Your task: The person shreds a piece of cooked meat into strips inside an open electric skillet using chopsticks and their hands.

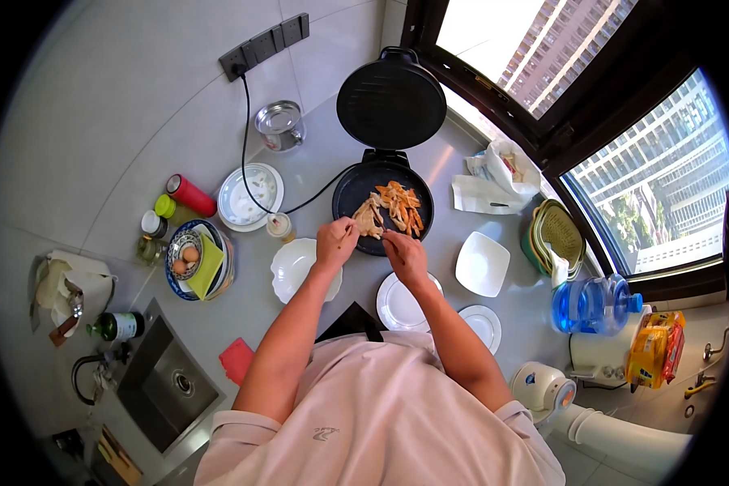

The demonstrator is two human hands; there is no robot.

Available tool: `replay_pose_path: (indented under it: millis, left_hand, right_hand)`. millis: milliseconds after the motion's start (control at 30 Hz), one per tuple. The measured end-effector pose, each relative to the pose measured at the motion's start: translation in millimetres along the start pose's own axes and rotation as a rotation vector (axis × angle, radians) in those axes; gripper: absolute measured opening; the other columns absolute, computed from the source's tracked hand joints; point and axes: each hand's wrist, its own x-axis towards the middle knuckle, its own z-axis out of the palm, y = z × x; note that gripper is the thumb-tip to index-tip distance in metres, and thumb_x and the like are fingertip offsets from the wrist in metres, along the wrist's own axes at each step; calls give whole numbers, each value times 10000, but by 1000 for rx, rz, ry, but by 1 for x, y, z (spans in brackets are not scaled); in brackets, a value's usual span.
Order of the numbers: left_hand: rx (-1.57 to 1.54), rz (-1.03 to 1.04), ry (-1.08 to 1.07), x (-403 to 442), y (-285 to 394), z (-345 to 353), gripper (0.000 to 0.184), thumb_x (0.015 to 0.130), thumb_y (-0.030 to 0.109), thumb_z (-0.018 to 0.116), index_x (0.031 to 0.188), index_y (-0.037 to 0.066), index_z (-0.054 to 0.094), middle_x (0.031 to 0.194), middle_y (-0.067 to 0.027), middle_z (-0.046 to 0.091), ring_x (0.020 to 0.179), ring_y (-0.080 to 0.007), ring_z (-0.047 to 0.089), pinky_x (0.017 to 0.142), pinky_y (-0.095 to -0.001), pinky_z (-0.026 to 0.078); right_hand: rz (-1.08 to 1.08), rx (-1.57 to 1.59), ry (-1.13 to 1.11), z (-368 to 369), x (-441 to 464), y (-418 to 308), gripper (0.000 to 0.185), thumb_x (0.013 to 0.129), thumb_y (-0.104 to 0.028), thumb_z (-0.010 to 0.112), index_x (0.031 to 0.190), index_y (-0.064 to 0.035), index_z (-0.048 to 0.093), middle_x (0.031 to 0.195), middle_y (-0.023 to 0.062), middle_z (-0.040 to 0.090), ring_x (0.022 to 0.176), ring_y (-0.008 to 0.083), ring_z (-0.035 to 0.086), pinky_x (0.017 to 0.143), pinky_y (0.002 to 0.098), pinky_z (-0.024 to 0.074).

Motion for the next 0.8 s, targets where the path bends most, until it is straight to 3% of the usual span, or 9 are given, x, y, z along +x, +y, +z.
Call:
replay_pose_path:
  millis: [133, 433, 800]
  left_hand:
    - [-37, 50, 51, -2, 0, 1, 179, 980, 214, 730, 1061, 71, 801, 913, -198, 784, 873, -416, 776, 774, -460, 614]
    - [-28, 107, -59, -4, -7, 12, 172, 986, 213, 703, 1028, 71, 790, 899, -227, 761, 851, -452, 745, 732, -501, 596]
    - [-30, 33, -71, 2, -6, 4, 192, 969, 207, 737, 1081, 65, 799, 948, -204, 783, 892, -405, 778, 760, -441, 613]
  right_hand:
    - [-29, -5, 64, -8, -14, -11, 136, 956, -102, 769, 1089, -75, 764, 1128, 103, 814, 1024, 293, 768, 800, 411, 539]
    - [-114, -131, -8, -5, -32, -7, 163, 954, -75, 756, 1117, -79, 754, 1183, 118, 807, 1094, 271, 766, 822, 414, 542]
    - [-120, -114, -12, -8, -32, 13, 186, 955, -68, 751, 1141, -76, 756, 1207, 131, 802, 1118, 265, 766, 803, 400, 524]
